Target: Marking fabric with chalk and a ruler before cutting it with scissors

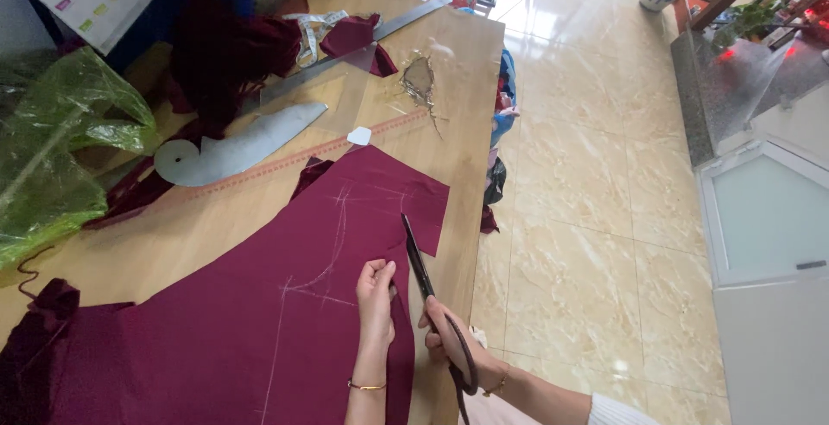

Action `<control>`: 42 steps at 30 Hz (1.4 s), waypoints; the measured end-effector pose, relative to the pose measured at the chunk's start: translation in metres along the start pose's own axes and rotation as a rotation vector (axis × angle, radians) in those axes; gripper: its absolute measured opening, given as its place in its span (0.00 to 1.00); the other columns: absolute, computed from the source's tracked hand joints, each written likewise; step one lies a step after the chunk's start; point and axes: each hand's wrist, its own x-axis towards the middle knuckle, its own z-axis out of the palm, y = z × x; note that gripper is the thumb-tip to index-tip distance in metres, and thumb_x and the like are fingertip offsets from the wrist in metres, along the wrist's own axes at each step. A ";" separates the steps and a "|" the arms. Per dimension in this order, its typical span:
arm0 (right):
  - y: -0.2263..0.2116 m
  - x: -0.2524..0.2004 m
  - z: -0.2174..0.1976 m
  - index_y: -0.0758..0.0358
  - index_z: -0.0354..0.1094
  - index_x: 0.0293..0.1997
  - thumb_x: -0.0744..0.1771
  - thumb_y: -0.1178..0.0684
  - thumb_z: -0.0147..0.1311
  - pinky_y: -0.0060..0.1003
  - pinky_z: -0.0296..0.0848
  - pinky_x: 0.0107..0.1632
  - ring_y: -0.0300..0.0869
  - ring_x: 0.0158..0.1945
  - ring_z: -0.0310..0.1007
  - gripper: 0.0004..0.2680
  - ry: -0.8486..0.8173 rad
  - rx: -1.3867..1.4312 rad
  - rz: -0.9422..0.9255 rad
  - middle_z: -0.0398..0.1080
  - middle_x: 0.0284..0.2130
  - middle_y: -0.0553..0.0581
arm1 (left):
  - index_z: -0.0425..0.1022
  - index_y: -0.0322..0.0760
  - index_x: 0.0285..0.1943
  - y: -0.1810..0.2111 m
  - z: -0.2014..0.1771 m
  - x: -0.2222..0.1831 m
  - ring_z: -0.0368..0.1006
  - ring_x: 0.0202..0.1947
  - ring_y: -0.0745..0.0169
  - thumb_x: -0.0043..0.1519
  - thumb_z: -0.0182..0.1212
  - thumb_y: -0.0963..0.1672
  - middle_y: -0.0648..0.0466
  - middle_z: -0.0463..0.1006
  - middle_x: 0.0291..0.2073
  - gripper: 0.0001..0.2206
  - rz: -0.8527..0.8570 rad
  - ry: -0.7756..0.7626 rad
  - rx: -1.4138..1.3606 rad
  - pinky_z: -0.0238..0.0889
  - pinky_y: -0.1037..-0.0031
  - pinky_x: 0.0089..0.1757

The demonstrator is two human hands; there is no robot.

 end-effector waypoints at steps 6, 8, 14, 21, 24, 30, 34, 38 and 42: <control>0.036 0.035 0.017 0.52 0.58 0.39 0.69 0.27 0.39 0.29 0.46 0.17 0.32 0.14 0.41 0.19 0.093 0.168 0.065 0.50 0.17 0.45 | 0.69 0.49 0.41 -0.006 -0.010 0.005 0.66 0.24 0.78 0.64 0.62 0.43 0.64 0.73 0.27 0.05 -0.062 -0.012 -0.134 0.55 0.82 0.26; 0.014 0.027 0.030 0.51 0.57 0.38 0.69 0.26 0.39 0.27 0.46 0.17 0.32 0.15 0.42 0.19 0.108 0.162 0.111 0.50 0.18 0.44 | 0.69 0.49 0.39 0.001 -0.010 0.003 0.63 0.23 0.79 0.64 0.62 0.43 0.65 0.69 0.25 0.05 -0.078 -0.010 -0.145 0.53 0.83 0.26; 0.022 0.046 0.039 0.50 0.56 0.36 0.68 0.25 0.41 0.25 0.46 0.16 0.30 0.15 0.44 0.19 0.133 0.205 0.082 0.52 0.18 0.44 | 0.73 0.45 0.41 0.000 -0.018 0.007 0.63 0.24 0.80 0.63 0.63 0.41 0.64 0.70 0.25 0.04 -0.111 -0.007 -0.241 0.58 0.86 0.27; 0.009 0.033 0.058 0.50 0.55 0.34 0.68 0.25 0.41 0.24 0.44 0.17 0.30 0.15 0.40 0.19 0.108 0.356 0.084 0.47 0.16 0.42 | 0.74 0.38 0.49 -0.013 -0.029 0.026 0.68 0.35 0.78 0.60 0.67 0.38 0.61 0.74 0.35 0.10 -0.130 0.099 -0.364 0.62 0.89 0.40; 0.012 0.046 0.061 0.50 0.56 0.35 0.67 0.24 0.41 0.24 0.44 0.19 0.30 0.16 0.43 0.20 0.134 0.347 0.074 0.50 0.17 0.43 | 0.73 0.40 0.50 0.020 -0.020 0.006 0.72 0.36 0.70 0.61 0.66 0.39 0.57 0.74 0.36 0.11 -0.222 0.119 -0.345 0.69 0.82 0.40; 0.016 0.067 0.061 0.49 0.55 0.36 0.67 0.23 0.40 0.26 0.45 0.17 0.31 0.15 0.44 0.20 0.198 0.306 0.077 0.49 0.17 0.43 | 0.75 0.39 0.45 -0.010 -0.036 0.030 0.73 0.37 0.75 0.61 0.66 0.37 0.59 0.77 0.35 0.08 -0.150 0.051 -0.427 0.69 0.87 0.42; 0.010 0.054 0.062 0.51 0.55 0.35 0.67 0.25 0.41 0.26 0.45 0.19 0.31 0.15 0.44 0.20 0.156 0.338 0.015 0.48 0.16 0.44 | 0.75 0.40 0.46 0.005 -0.031 0.019 0.71 0.37 0.77 0.60 0.67 0.38 0.62 0.75 0.36 0.09 -0.198 0.102 -0.384 0.68 0.88 0.43; 0.013 0.062 0.061 0.51 0.55 0.35 0.66 0.23 0.42 0.25 0.44 0.18 0.30 0.15 0.41 0.21 0.127 0.362 0.027 0.48 0.17 0.43 | 0.75 0.41 0.43 0.000 -0.039 0.025 0.69 0.37 0.78 0.61 0.67 0.39 0.63 0.73 0.35 0.07 -0.189 0.088 -0.400 0.67 0.87 0.44; 0.014 0.072 0.061 0.50 0.54 0.36 0.65 0.22 0.43 0.25 0.46 0.18 0.30 0.15 0.43 0.21 0.155 0.352 0.019 0.49 0.17 0.44 | 0.76 0.42 0.43 -0.029 -0.053 0.047 0.68 0.39 0.79 0.61 0.65 0.39 0.62 0.75 0.37 0.06 -0.150 0.050 -0.433 0.64 0.86 0.47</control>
